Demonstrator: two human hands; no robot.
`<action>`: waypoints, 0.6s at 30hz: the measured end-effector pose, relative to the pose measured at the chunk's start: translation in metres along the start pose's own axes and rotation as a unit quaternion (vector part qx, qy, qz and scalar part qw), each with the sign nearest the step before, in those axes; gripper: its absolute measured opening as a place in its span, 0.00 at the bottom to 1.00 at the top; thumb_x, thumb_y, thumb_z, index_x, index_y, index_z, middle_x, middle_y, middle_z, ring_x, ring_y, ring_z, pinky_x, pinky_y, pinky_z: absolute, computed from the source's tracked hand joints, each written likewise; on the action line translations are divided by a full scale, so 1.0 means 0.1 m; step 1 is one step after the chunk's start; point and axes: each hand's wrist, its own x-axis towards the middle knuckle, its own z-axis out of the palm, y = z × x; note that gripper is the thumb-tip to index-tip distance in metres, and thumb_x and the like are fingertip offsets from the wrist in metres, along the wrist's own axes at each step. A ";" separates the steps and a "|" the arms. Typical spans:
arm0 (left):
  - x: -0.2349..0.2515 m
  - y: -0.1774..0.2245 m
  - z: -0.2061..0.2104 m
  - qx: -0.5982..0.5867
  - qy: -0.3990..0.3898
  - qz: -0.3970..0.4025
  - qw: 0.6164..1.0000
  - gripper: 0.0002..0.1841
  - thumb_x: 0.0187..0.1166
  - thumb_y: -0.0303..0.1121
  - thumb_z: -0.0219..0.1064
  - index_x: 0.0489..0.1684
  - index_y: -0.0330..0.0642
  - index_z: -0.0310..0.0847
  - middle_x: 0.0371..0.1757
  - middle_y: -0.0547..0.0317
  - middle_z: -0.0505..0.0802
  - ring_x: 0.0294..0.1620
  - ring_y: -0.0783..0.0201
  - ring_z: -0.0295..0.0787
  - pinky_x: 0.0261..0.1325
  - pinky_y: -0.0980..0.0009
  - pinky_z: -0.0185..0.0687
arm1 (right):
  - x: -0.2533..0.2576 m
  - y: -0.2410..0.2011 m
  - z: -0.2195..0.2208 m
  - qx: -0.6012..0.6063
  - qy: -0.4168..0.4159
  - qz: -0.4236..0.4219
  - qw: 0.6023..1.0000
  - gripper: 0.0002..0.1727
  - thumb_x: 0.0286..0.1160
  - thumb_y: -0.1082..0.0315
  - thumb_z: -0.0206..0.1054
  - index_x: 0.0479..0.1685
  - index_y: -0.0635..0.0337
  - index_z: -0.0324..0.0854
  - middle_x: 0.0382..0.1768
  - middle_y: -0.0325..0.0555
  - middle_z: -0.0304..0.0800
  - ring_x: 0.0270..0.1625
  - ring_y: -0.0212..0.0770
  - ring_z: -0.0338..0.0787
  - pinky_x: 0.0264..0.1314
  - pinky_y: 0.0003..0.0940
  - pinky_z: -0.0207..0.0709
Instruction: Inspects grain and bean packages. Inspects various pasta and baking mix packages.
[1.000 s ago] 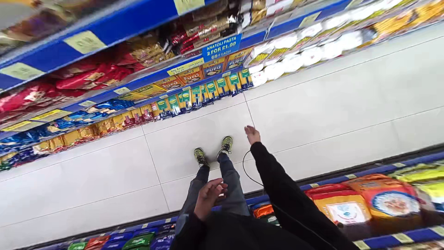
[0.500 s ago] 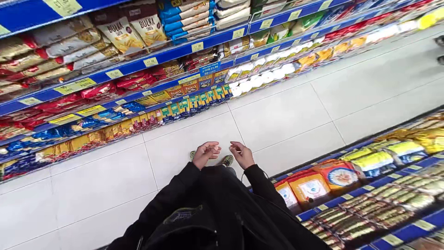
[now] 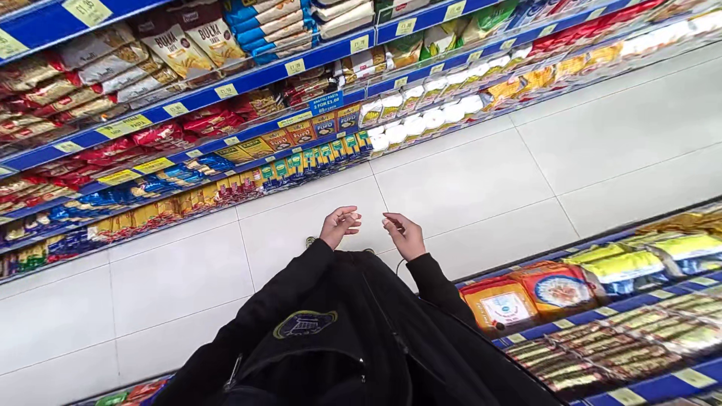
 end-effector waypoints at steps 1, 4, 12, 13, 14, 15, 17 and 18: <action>0.05 -0.01 0.08 0.001 0.007 0.005 1.000 0.21 0.89 0.29 0.57 0.77 0.28 0.70 0.62 0.37 0.90 0.56 0.49 0.94 0.57 0.53 0.92 | 0.01 0.04 -0.08 0.003 0.007 -0.006 1.000 0.20 0.85 0.57 0.62 0.64 0.61 0.86 0.46 0.49 0.95 0.44 0.40 0.95 0.49 0.41 0.91; 0.14 -0.10 0.28 -0.009 0.022 -0.010 1.000 0.20 0.89 0.27 0.57 0.76 0.27 0.70 0.60 0.38 0.91 0.55 0.50 0.94 0.56 0.55 0.93 | -0.03 0.15 -0.29 0.030 0.022 -0.005 0.999 0.20 0.85 0.58 0.62 0.64 0.62 0.86 0.46 0.49 0.95 0.43 0.39 0.95 0.47 0.39 0.91; 0.81 -0.53 0.35 0.051 0.026 -0.074 0.996 0.19 0.88 0.28 0.59 0.73 0.28 0.73 0.58 0.37 0.91 0.54 0.51 0.94 0.55 0.56 0.92 | 0.17 0.34 -0.54 0.167 0.032 0.055 0.984 0.18 0.86 0.64 0.59 0.65 0.67 0.83 0.48 0.50 0.95 0.46 0.43 0.97 0.44 0.38 0.94; 0.95 -0.61 0.33 0.052 0.026 -0.088 0.994 0.19 0.88 0.28 0.59 0.73 0.28 0.73 0.59 0.37 0.90 0.54 0.50 0.94 0.55 0.55 0.92 | 0.21 0.38 -0.54 0.163 0.032 0.060 0.984 0.19 0.86 0.64 0.59 0.64 0.67 0.83 0.48 0.50 0.95 0.46 0.43 0.97 0.44 0.38 0.94; 1.14 -0.66 0.29 0.050 0.028 -0.101 0.993 0.19 0.88 0.28 0.59 0.74 0.28 0.72 0.59 0.36 0.90 0.55 0.49 0.93 0.56 0.55 0.92 | 0.29 0.42 -0.53 0.161 0.033 0.063 0.984 0.19 0.86 0.63 0.59 0.64 0.67 0.83 0.49 0.50 0.95 0.46 0.43 0.97 0.45 0.38 0.94; 1.36 -0.71 0.24 0.043 0.036 -0.113 0.992 0.19 0.89 0.29 0.59 0.74 0.27 0.72 0.60 0.35 0.89 0.56 0.49 0.93 0.57 0.54 0.91 | 0.40 0.47 -0.52 0.160 0.035 0.065 0.984 0.19 0.85 0.63 0.60 0.64 0.67 0.83 0.49 0.50 0.96 0.46 0.42 0.97 0.45 0.38 0.93; 1.65 -0.93 0.14 0.032 0.050 -0.155 0.986 0.20 0.90 0.30 0.58 0.75 0.28 0.71 0.62 0.34 0.89 0.57 0.48 0.93 0.59 0.54 0.90 | 0.39 0.56 -0.48 0.159 0.043 0.083 0.983 0.19 0.85 0.63 0.62 0.63 0.68 0.83 0.48 0.49 0.96 0.45 0.41 0.97 0.45 0.37 0.93; 1.94 -0.96 0.08 0.034 0.058 -0.155 0.986 0.20 0.90 0.29 0.58 0.76 0.28 0.71 0.63 0.34 0.88 0.58 0.48 0.92 0.59 0.53 0.90 | 0.54 0.60 -0.49 0.158 0.051 0.078 0.983 0.18 0.85 0.63 0.62 0.63 0.68 0.83 0.48 0.48 0.96 0.45 0.41 0.97 0.45 0.37 0.93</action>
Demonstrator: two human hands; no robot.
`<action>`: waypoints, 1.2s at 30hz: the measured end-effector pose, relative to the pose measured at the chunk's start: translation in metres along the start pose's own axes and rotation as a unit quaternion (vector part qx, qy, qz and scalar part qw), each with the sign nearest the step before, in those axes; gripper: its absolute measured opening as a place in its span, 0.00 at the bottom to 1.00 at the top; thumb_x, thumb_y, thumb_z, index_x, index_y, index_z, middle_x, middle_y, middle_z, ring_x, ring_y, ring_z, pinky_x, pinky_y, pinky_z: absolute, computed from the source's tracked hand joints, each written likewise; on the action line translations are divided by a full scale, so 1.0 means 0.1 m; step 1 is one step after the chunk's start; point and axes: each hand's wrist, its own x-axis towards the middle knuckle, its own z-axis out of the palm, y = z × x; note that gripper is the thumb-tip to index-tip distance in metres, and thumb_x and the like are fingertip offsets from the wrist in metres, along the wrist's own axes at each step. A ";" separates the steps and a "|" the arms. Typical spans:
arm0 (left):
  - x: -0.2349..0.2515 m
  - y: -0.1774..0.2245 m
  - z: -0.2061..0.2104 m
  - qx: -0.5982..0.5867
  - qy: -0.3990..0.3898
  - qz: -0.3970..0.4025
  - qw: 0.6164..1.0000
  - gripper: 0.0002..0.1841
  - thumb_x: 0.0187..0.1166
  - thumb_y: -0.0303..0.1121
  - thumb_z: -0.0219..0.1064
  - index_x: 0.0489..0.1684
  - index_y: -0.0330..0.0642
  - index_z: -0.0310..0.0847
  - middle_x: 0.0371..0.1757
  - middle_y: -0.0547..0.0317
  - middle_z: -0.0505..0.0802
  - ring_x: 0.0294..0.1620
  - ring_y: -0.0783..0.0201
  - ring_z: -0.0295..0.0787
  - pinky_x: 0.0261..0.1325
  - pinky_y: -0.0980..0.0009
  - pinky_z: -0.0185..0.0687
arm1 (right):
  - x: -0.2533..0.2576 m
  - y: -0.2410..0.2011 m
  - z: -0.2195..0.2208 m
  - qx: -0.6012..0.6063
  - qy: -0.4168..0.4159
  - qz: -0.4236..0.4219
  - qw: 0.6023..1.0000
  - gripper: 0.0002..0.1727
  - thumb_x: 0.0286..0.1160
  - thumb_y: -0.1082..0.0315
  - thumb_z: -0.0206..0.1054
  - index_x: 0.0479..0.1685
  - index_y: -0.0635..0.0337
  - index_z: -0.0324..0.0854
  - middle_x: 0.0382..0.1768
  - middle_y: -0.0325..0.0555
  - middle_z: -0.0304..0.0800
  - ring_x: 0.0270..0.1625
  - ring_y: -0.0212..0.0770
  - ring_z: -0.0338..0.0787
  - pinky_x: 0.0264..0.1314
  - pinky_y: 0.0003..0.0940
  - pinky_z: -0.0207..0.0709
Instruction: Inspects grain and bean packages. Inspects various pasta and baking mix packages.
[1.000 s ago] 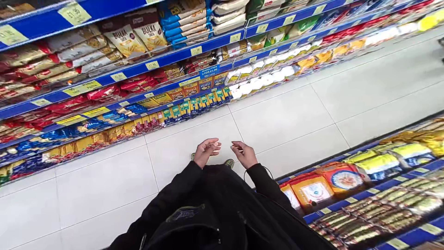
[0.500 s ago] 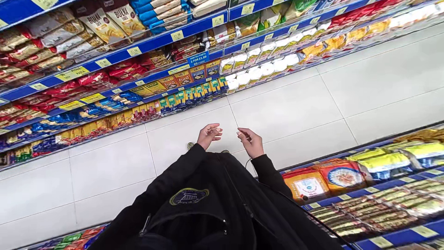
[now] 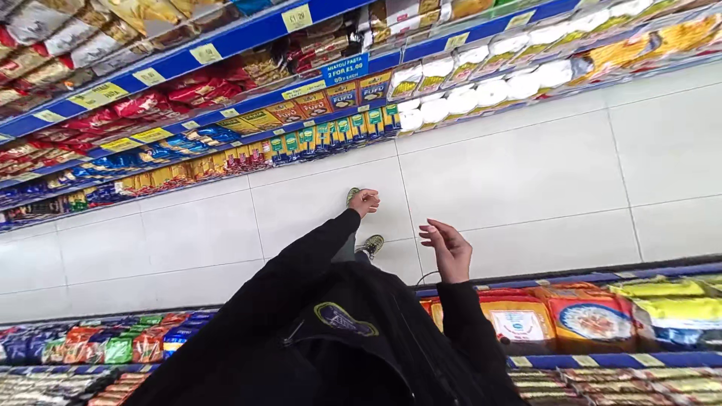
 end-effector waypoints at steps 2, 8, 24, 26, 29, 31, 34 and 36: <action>0.46 -0.02 -0.10 0.010 0.017 0.000 1.000 0.20 0.89 0.28 0.59 0.76 0.28 0.71 0.64 0.33 0.88 0.59 0.47 0.92 0.60 0.52 0.90 | 0.16 0.07 0.04 0.016 0.012 0.007 1.000 0.18 0.84 0.64 0.63 0.62 0.68 0.83 0.49 0.48 0.96 0.44 0.42 0.97 0.44 0.37 0.94; 1.88 0.00 -0.34 0.003 0.086 0.019 0.996 0.19 0.88 0.26 0.59 0.74 0.25 0.73 0.62 0.32 0.88 0.58 0.46 0.92 0.59 0.53 0.90 | 1.03 0.30 0.34 0.107 0.008 -0.005 0.994 0.20 0.79 0.67 0.68 0.65 0.71 0.80 0.50 0.50 0.96 0.46 0.44 0.97 0.45 0.38 0.93; 4.44 -0.08 -0.31 -0.286 0.201 -0.095 0.932 0.32 0.82 0.34 0.70 0.84 0.35 0.62 0.82 0.39 0.74 0.74 0.47 0.79 0.70 0.56 0.82 | 2.23 0.96 0.65 0.123 0.042 -0.016 0.991 0.22 0.80 0.65 0.70 0.67 0.70 0.79 0.54 0.52 0.95 0.50 0.44 0.96 0.49 0.37 0.93; 4.44 -0.03 -0.31 -0.303 0.208 -0.099 0.925 0.31 0.83 0.33 0.70 0.83 0.35 0.63 0.80 0.39 0.76 0.72 0.48 0.82 0.68 0.58 0.84 | 2.20 0.99 0.70 0.135 0.043 -0.001 0.990 0.22 0.80 0.64 0.70 0.67 0.70 0.79 0.54 0.52 0.95 0.50 0.45 0.96 0.49 0.37 0.93; 4.39 0.06 -0.26 -0.293 0.217 -0.104 0.925 0.32 0.81 0.36 0.72 0.82 0.35 0.65 0.79 0.38 0.78 0.71 0.47 0.83 0.68 0.57 0.84 | 2.19 1.00 0.75 0.155 0.044 0.014 0.987 0.22 0.80 0.64 0.70 0.67 0.69 0.79 0.54 0.52 0.95 0.49 0.45 0.96 0.48 0.36 0.93; 4.31 0.09 -0.25 -0.265 0.213 -0.114 0.934 0.34 0.79 0.39 0.75 0.82 0.35 0.66 0.78 0.38 0.79 0.71 0.46 0.83 0.68 0.56 0.84 | 2.14 1.00 0.79 0.164 0.045 0.026 0.985 0.22 0.80 0.65 0.70 0.67 0.69 0.79 0.54 0.53 0.95 0.49 0.45 0.96 0.48 0.37 0.93; 4.37 0.14 -0.27 -0.220 0.191 -0.119 0.949 0.37 0.75 0.43 0.78 0.81 0.36 0.67 0.78 0.39 0.78 0.72 0.46 0.81 0.69 0.52 0.83 | 2.11 1.00 0.83 0.171 0.039 0.035 0.984 0.22 0.80 0.65 0.70 0.68 0.70 0.79 0.53 0.54 0.95 0.49 0.46 0.96 0.47 0.37 0.93; 4.46 0.13 -0.31 -0.177 0.174 -0.122 0.961 0.40 0.75 0.43 0.78 0.84 0.37 0.64 0.82 0.39 0.75 0.76 0.43 0.77 0.71 0.47 0.80 | 2.08 1.02 0.85 0.181 0.036 0.044 0.982 0.23 0.80 0.64 0.70 0.68 0.70 0.79 0.54 0.54 0.94 0.50 0.46 0.96 0.47 0.37 0.93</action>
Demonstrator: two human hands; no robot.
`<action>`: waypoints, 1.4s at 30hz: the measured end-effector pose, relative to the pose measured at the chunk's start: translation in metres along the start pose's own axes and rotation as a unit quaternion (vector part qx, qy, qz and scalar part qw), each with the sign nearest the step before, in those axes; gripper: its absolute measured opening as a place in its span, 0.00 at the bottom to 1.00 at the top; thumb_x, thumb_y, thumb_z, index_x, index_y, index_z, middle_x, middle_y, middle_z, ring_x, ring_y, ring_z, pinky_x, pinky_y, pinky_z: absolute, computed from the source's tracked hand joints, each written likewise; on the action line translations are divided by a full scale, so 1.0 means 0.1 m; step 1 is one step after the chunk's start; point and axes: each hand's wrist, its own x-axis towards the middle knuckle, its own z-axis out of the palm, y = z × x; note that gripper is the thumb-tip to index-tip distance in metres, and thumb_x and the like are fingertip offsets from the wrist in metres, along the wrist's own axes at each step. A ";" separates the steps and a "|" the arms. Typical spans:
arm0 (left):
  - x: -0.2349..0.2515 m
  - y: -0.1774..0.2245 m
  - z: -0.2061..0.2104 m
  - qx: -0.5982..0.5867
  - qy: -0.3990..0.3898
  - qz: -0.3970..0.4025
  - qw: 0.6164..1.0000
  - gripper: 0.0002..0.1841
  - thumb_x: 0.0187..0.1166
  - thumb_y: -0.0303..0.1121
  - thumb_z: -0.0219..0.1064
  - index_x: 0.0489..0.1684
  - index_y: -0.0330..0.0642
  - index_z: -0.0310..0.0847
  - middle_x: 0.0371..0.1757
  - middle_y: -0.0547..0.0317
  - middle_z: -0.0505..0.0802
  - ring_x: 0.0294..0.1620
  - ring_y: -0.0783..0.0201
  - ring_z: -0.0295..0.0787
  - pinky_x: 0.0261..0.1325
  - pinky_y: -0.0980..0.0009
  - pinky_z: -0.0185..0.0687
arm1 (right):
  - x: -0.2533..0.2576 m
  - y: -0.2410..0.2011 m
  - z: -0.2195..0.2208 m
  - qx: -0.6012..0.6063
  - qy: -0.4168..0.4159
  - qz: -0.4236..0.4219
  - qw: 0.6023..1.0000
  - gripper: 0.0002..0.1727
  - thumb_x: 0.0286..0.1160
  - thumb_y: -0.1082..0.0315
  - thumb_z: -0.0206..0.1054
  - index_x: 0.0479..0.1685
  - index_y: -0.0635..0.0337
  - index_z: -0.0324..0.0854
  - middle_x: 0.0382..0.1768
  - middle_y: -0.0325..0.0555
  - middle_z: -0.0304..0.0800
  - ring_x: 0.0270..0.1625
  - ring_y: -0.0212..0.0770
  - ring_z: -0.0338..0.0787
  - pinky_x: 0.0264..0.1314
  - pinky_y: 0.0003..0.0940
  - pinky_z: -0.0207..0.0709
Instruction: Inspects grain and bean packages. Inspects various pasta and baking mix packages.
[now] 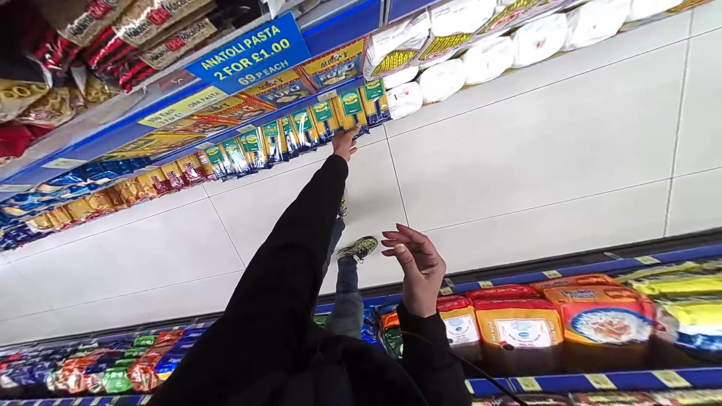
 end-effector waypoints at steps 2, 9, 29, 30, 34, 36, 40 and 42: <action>0.07 0.01 -0.01 0.043 -0.001 0.010 0.999 0.37 0.78 0.44 0.75 0.83 0.35 0.65 0.81 0.37 0.74 0.78 0.40 0.75 0.72 0.43 0.78 | -0.05 0.04 -0.01 0.003 0.003 0.013 1.000 0.24 0.80 0.62 0.70 0.68 0.69 0.79 0.54 0.54 0.95 0.50 0.46 0.96 0.47 0.37 0.93; 0.11 -0.16 -0.12 -0.087 -0.024 0.104 0.990 0.31 0.86 0.31 0.65 0.85 0.30 0.56 0.81 0.34 0.72 0.78 0.44 0.75 0.75 0.50 0.79 | -0.22 0.19 -0.04 0.000 0.008 0.071 0.997 0.24 0.80 0.63 0.70 0.69 0.69 0.79 0.54 0.55 0.94 0.50 0.48 0.96 0.47 0.38 0.93; -0.72 -0.55 -0.93 -0.053 -0.101 0.085 0.990 0.29 0.79 0.30 0.73 0.77 0.29 0.69 0.66 0.34 0.86 0.59 0.46 0.92 0.57 0.52 0.93 | -0.03 0.07 0.01 -0.050 -0.114 0.150 0.981 0.30 0.80 0.57 0.67 0.73 0.71 0.75 0.56 0.58 0.93 0.52 0.52 0.95 0.50 0.43 0.92; -0.83 -0.60 -1.00 -0.048 -0.094 0.085 0.991 0.29 0.79 0.31 0.74 0.77 0.29 0.69 0.66 0.34 0.87 0.58 0.46 0.92 0.56 0.52 0.94 | -0.01 0.07 0.00 -0.057 -0.126 0.156 0.978 0.28 0.80 0.59 0.66 0.73 0.71 0.75 0.56 0.58 0.93 0.52 0.52 0.95 0.51 0.43 0.92; -1.56 -0.78 -1.11 -0.035 -0.077 0.055 0.995 0.30 0.77 0.32 0.75 0.78 0.31 0.69 0.64 0.34 0.88 0.57 0.46 0.92 0.57 0.50 0.92 | -0.01 0.01 -0.21 -0.089 -0.180 0.153 0.968 0.27 0.80 0.60 0.65 0.73 0.69 0.76 0.55 0.57 0.94 0.51 0.51 0.95 0.48 0.44 0.93; -2.09 -0.78 -1.27 -0.027 -0.060 0.035 0.997 0.31 0.77 0.30 0.75 0.80 0.33 0.69 0.66 0.33 0.87 0.59 0.43 0.91 0.58 0.48 0.90 | -0.03 -0.10 -0.24 -0.106 -0.212 0.153 0.959 0.27 0.80 0.60 0.62 0.73 0.68 0.75 0.55 0.53 0.94 0.50 0.47 0.96 0.47 0.42 0.92; -3.37 -0.64 -1.56 0.005 -0.068 0.065 0.996 0.33 0.77 0.28 0.75 0.82 0.30 0.66 0.72 0.27 0.82 0.66 0.34 0.86 0.63 0.39 0.86 | 0.00 -0.53 -0.31 -0.133 -0.306 0.171 0.927 0.28 0.86 0.56 0.56 0.79 0.64 0.67 0.59 0.45 0.92 0.54 0.40 0.94 0.51 0.38 0.91; -4.03 -0.54 -1.55 0.057 -0.112 0.106 0.986 0.30 0.78 0.27 0.73 0.79 0.26 0.68 0.69 0.27 0.83 0.64 0.35 0.87 0.62 0.39 0.86 | 0.10 -0.69 -0.59 -0.134 -0.318 0.160 0.925 0.30 0.87 0.55 0.58 0.83 0.61 0.64 0.63 0.47 0.90 0.57 0.42 0.94 0.53 0.40 0.91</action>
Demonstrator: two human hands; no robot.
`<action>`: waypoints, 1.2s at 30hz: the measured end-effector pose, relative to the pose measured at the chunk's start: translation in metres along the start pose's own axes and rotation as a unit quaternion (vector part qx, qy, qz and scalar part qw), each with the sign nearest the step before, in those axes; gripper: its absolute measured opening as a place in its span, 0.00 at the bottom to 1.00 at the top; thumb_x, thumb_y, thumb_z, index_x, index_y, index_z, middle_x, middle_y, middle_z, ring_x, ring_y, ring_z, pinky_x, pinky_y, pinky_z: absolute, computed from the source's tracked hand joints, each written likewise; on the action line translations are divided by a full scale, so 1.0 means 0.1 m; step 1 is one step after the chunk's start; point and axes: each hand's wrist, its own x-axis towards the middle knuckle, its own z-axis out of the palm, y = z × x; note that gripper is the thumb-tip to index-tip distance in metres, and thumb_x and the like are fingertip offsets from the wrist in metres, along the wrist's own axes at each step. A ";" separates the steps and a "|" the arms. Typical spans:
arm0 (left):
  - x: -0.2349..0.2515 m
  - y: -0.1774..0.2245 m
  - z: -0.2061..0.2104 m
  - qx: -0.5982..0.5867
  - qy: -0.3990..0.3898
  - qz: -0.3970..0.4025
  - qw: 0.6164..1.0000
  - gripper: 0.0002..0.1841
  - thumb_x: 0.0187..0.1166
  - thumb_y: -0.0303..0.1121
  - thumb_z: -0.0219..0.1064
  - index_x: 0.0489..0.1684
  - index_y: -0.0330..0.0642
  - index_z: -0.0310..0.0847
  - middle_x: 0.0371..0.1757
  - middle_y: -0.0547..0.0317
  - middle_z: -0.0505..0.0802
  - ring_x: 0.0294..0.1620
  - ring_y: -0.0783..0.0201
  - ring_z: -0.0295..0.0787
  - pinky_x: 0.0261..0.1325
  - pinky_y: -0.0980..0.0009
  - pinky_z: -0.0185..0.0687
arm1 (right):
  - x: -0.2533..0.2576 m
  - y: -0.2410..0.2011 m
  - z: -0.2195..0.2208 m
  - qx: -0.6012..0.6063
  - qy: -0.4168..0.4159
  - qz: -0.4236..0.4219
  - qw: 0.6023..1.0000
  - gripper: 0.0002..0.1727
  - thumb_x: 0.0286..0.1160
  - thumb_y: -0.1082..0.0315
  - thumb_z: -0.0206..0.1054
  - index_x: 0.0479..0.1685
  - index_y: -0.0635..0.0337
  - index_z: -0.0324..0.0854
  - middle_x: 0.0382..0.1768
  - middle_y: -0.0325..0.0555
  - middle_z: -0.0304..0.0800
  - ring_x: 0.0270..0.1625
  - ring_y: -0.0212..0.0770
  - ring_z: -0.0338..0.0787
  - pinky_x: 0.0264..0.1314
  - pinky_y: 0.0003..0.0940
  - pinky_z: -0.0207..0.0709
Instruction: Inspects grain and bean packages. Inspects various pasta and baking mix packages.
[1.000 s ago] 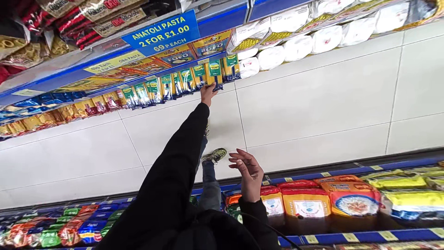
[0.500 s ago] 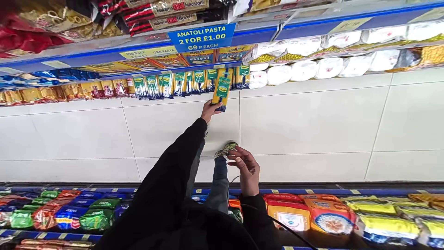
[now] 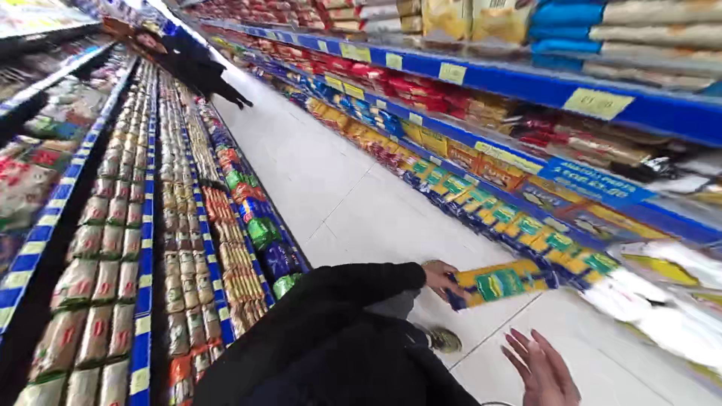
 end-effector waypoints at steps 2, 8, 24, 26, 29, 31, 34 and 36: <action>-0.51 0.36 0.09 0.052 -0.048 0.049 0.996 0.27 0.79 0.27 0.73 0.75 0.25 0.71 0.64 0.29 0.87 0.58 0.40 0.90 0.58 0.42 0.88 | -0.06 -0.22 -0.21 -0.002 0.003 -0.031 1.000 0.32 0.88 0.52 0.58 0.86 0.58 0.59 0.68 0.48 0.87 0.61 0.44 0.93 0.56 0.42 0.90; -1.38 1.33 0.73 0.151 -0.161 0.241 0.945 0.19 0.71 0.24 0.76 0.58 0.23 0.82 0.47 0.38 0.93 0.45 0.54 0.93 0.51 0.55 0.90 | -0.91 -1.68 -0.12 0.047 0.084 -0.153 0.983 0.38 0.75 0.41 0.66 0.79 0.53 0.62 0.57 0.33 0.91 0.55 0.37 0.94 0.56 0.40 0.91; -0.76 3.28 1.89 0.072 -0.447 0.316 0.834 0.23 0.73 0.31 0.78 0.62 0.27 0.79 0.51 0.53 0.95 0.51 0.62 0.95 0.60 0.62 0.92 | -1.58 -3.74 -0.55 -0.015 0.314 -0.403 0.860 0.25 0.78 0.48 0.66 0.66 0.54 0.77 0.48 0.39 0.94 0.42 0.33 0.94 0.42 0.31 0.90; -0.71 3.43 1.95 0.069 -0.461 0.310 0.829 0.23 0.72 0.30 0.78 0.62 0.27 0.79 0.51 0.53 0.95 0.51 0.62 0.95 0.60 0.62 0.92 | -1.57 -3.87 -0.56 -0.019 0.326 -0.419 0.847 0.22 0.79 0.52 0.64 0.65 0.54 0.77 0.47 0.36 0.94 0.43 0.31 0.94 0.45 0.30 0.91; -0.64 3.56 2.04 0.073 -0.483 0.300 0.819 0.22 0.72 0.28 0.77 0.62 0.26 0.78 0.51 0.51 0.95 0.52 0.61 0.95 0.61 0.60 0.92 | -1.56 -4.02 -0.63 -0.024 0.334 -0.449 0.828 0.17 0.80 0.59 0.63 0.61 0.57 0.77 0.47 0.34 0.95 0.48 0.31 0.94 0.51 0.33 0.91; -0.58 3.63 2.12 0.078 -0.499 0.292 0.812 0.22 0.73 0.27 0.77 0.62 0.26 0.78 0.51 0.50 0.95 0.52 0.60 0.95 0.61 0.60 0.92 | -1.58 -4.07 -0.65 -0.033 0.350 -0.461 0.815 0.15 0.80 0.62 0.61 0.61 0.58 0.78 0.46 0.34 0.95 0.47 0.31 0.94 0.50 0.32 0.91; -0.50 3.66 2.20 0.088 -0.514 0.267 0.811 0.22 0.72 0.27 0.77 0.62 0.25 0.78 0.51 0.48 0.95 0.51 0.59 0.95 0.60 0.59 0.92 | -1.59 -4.05 -0.65 -0.033 0.382 -0.457 0.803 0.13 0.79 0.66 0.60 0.59 0.57 0.79 0.44 0.32 0.95 0.46 0.29 0.94 0.49 0.30 0.90; -0.48 3.65 2.25 0.091 -0.521 0.253 0.810 0.23 0.72 0.28 0.78 0.61 0.25 0.79 0.50 0.49 0.95 0.51 0.59 0.95 0.60 0.59 0.92 | -1.62 -4.02 -0.67 -0.032 0.397 -0.452 0.799 0.13 0.79 0.66 0.60 0.58 0.58 0.79 0.44 0.33 0.95 0.45 0.29 0.94 0.48 0.30 0.90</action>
